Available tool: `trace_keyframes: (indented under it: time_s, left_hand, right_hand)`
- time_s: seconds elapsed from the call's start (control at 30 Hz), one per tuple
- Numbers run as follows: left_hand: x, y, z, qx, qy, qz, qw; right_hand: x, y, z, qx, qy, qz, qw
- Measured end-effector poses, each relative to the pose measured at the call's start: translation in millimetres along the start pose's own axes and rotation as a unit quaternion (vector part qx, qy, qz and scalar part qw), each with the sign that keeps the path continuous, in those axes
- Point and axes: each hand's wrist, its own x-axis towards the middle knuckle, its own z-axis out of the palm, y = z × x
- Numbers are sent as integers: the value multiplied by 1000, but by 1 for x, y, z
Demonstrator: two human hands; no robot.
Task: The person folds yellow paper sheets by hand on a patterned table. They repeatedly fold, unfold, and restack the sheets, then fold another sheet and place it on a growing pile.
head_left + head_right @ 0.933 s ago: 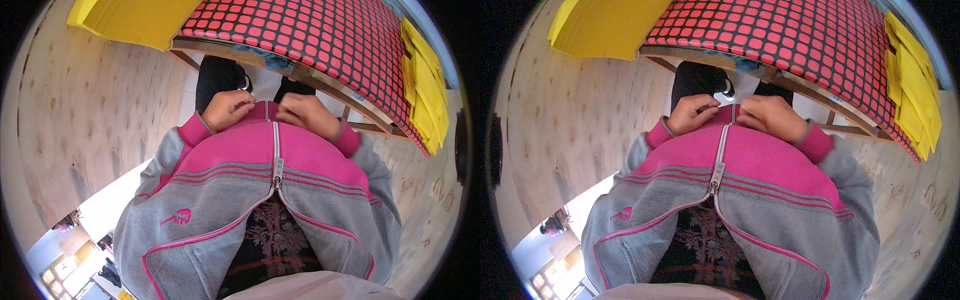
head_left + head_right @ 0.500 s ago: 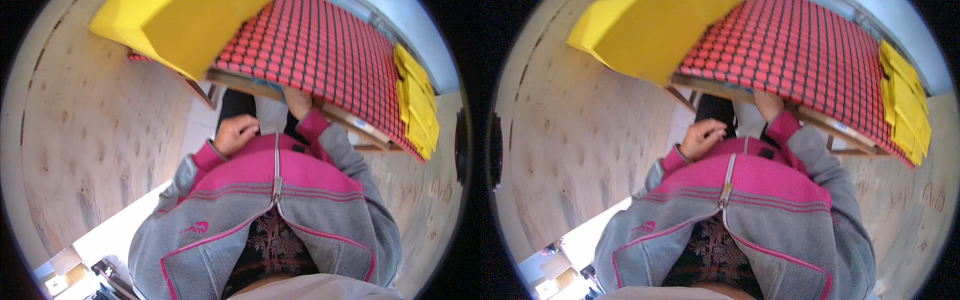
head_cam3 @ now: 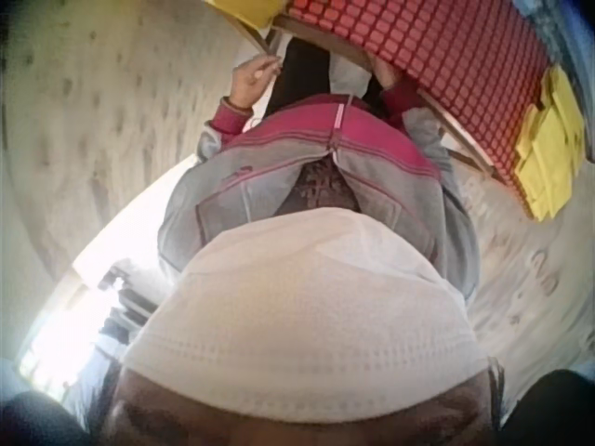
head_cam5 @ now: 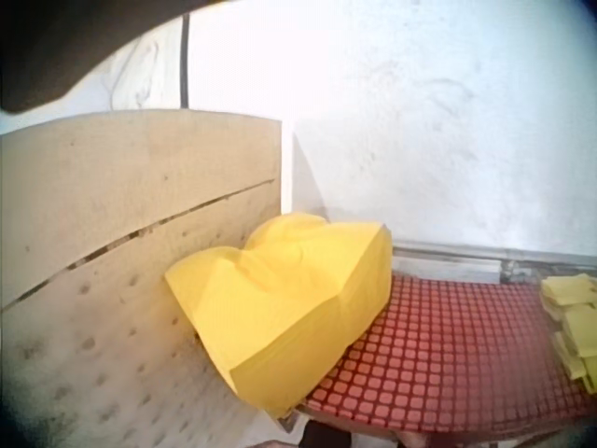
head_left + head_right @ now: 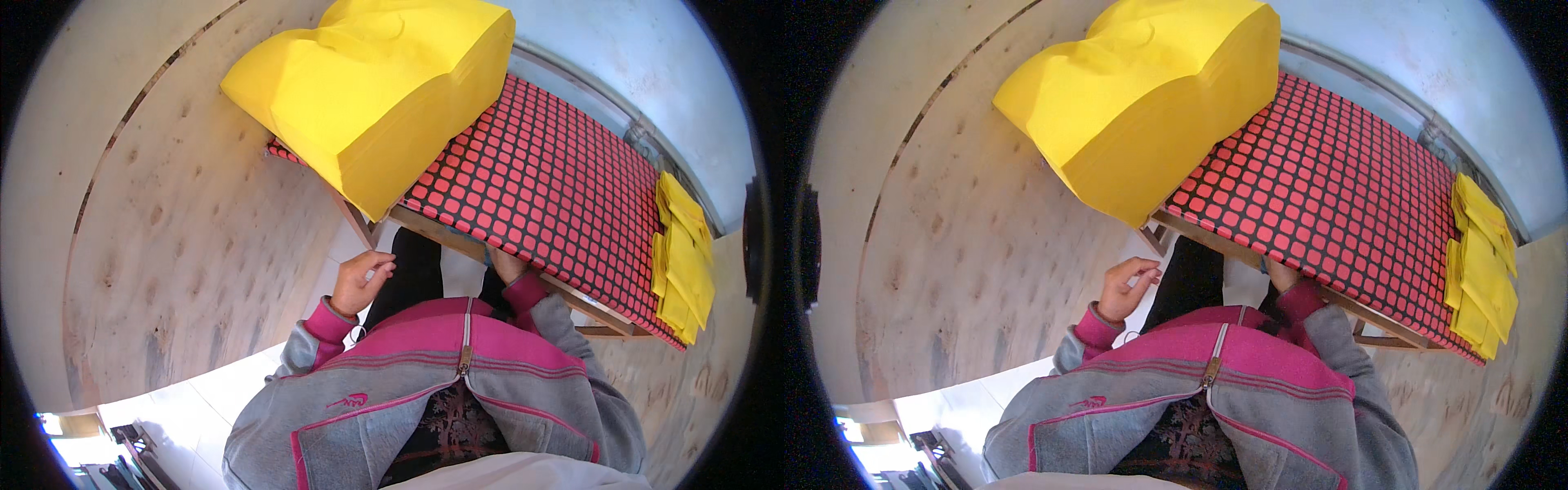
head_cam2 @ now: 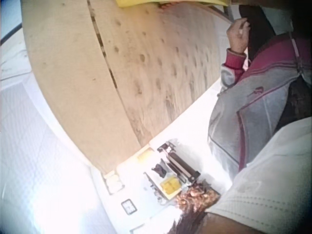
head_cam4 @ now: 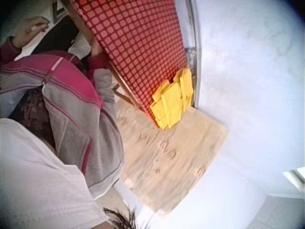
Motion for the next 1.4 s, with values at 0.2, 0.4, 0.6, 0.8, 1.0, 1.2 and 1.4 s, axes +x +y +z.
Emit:
trace_keyframes:
  time_s: [0.2, 0.4, 0.6, 0.8, 1.0, 1.2, 1.4]
  left_hand:
    - [10, 17, -38, 82, 90, 25, 992]
    - [19, 52, -72, 110, 186, 92, 972]
    - [41, 100, -110, 87, 290, 131, 944]
    - [92, 153, -143, 41, 214, 229, 949]
    - [152, 172, -147, 10, 1, 299, 954]
    - [163, 160, -131, -80, -42, 244, 966]
    - [163, 149, -139, -47, -71, 256, 963]
  right_hand:
    - [-6, 5, 7, 26, -22, 27, 999]
    - [-8, 4, 15, 93, -31, 72, 993]
    - [1, -32, -24, -14, -117, -7, 993]
    - [21, -83, -106, 44, -369, -130, 919]
    - [116, -148, -197, 331, -212, -248, 885]
    - [232, -208, -197, 395, 107, -326, 852]
    - [268, -213, -154, 401, 125, -457, 784]
